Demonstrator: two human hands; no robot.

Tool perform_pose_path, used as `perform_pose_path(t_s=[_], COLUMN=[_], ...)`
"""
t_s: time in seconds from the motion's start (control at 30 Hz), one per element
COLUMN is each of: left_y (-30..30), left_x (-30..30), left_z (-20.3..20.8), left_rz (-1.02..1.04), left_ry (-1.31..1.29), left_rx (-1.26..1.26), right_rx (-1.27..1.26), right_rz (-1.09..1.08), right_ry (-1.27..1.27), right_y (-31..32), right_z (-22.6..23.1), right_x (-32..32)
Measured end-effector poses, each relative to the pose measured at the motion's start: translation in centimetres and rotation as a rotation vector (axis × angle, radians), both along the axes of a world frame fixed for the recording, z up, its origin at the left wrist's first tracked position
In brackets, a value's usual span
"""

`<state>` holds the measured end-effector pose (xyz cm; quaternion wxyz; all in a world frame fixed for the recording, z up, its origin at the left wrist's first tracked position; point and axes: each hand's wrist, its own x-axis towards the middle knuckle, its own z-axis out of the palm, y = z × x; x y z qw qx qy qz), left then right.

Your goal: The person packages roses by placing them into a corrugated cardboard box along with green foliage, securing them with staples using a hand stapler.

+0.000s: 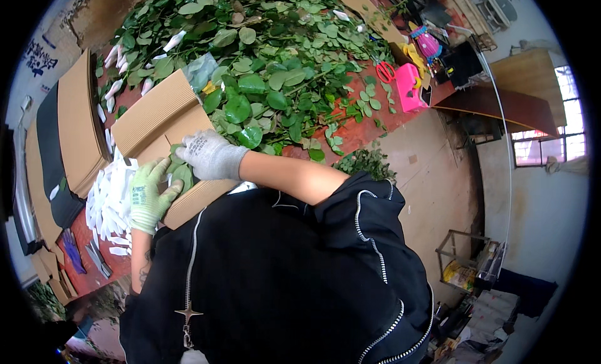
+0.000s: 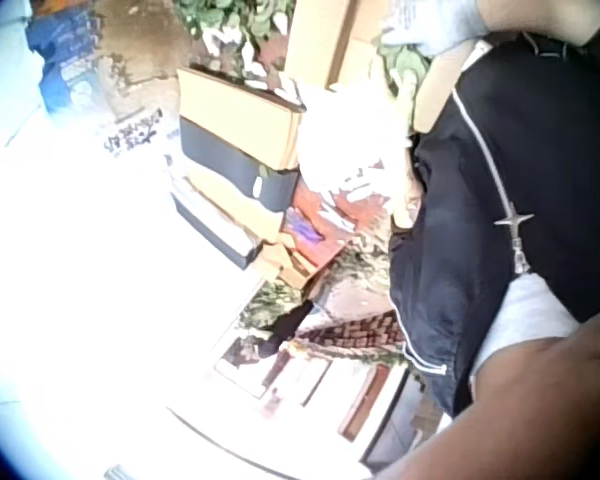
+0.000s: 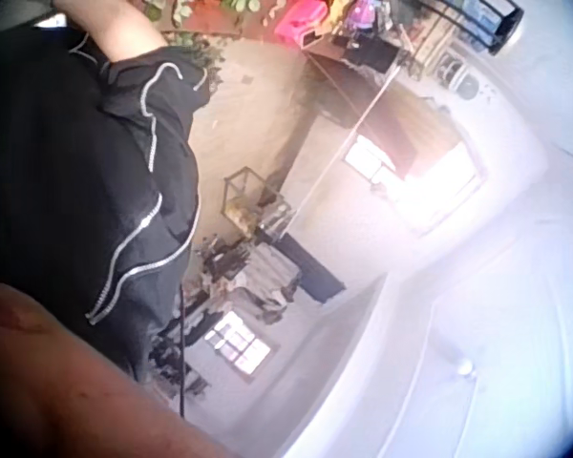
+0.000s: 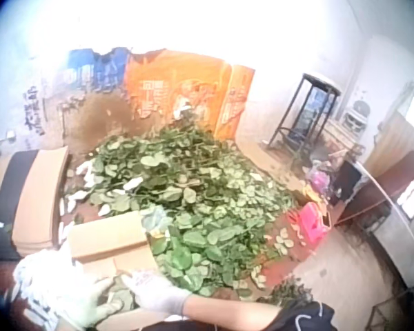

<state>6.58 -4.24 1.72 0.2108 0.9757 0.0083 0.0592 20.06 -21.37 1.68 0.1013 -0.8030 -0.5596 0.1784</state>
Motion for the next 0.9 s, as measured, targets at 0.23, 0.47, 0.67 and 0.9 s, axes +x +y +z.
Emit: perform_pose_path(t_s=[0.23,0.47,0.67,0.9], left_y=[3.3,4.0,3.9,3.4], left_x=[-2.1,-1.6,-1.9,-0.9], left_z=[0.3,-1.4,-1.3,-2.7], left_rz=[-0.073,-0.157,-0.095,-0.053], left_ry=[-0.02,-0.056,-0.029,-0.128], left_rx=[-0.199,-0.308,-0.36,-0.319], right_rx=[0.568,-0.056,0.021,-0.046], right_rz=[0.167,0.32,0.356,0.273], right_ry=[-0.062,0.05,-0.102,-0.279], right_y=[-1.7,-2.4,1.4,2.3], right_z=[-1.2,6.0,4.5,1.9], right_x=[-0.2,0.7,0.3,-1.2])
